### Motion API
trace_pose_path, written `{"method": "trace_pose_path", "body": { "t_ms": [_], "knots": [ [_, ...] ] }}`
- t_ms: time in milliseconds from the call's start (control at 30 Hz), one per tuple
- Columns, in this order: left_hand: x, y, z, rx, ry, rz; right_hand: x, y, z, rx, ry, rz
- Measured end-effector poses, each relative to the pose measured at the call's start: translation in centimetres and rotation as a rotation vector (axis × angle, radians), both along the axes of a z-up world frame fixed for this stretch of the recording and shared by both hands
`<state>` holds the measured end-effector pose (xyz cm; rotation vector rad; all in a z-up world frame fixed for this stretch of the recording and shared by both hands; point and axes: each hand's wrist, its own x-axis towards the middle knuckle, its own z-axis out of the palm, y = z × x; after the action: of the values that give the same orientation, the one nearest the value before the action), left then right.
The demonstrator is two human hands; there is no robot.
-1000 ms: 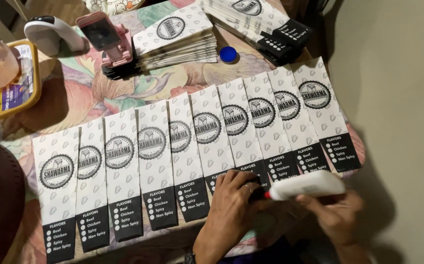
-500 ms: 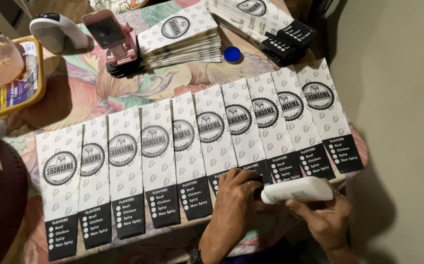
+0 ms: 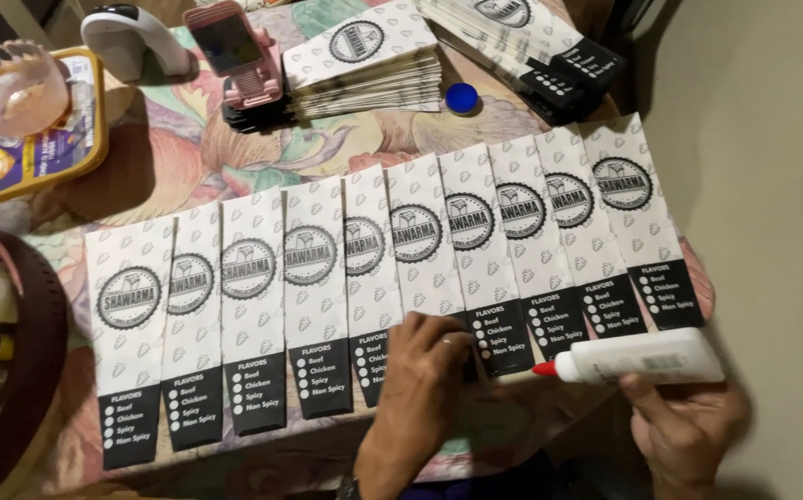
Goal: Applying glue to paper sleeves and folding them into shape at a manual assembly station.
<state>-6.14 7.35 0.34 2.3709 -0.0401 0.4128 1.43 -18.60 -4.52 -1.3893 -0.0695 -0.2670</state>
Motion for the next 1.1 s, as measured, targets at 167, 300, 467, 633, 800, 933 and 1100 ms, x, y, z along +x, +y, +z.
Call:
{"method": "trace_pose_path", "body": {
  "t_ms": [167, 300, 467, 633, 800, 933, 1100],
  "knots": [
    [-1.4, 2.0, -0.8, 0.135, 0.001, 0.021, -0.6, 2.3, -1.9, 0.014, 0.055, 0.119],
    [-2.5, 2.5, 2.0, 0.016, 0.084, -0.04, -1.4, 4.4, 0.4, -0.163, 0.069, 0.232],
    [-3.2, 3.2, 1.6, 0.006, 0.111, -0.118, -2.1, 5.0, -2.2, -0.441, 0.061, 0.157],
    [-3.2, 3.0, 0.9, 0.067, 0.077, -0.097, -2.7, 6.8, -1.8, -0.349, 0.113, 0.25],
    [-3.2, 2.5, 0.4, 0.06, 0.052, -0.058, -1.8, 3.8, -2.1, -0.492, 0.027, 0.155],
    [-2.9, 2.0, 0.5, 0.017, 0.028, -0.002, -2.0, 3.6, -1.3, -0.224, 0.082, 0.134],
    [-2.8, 1.7, 0.3, -0.012, -0.001, 0.028, -2.6, 4.5, -1.3, -0.378, -0.012, 0.095]
  ]
}}
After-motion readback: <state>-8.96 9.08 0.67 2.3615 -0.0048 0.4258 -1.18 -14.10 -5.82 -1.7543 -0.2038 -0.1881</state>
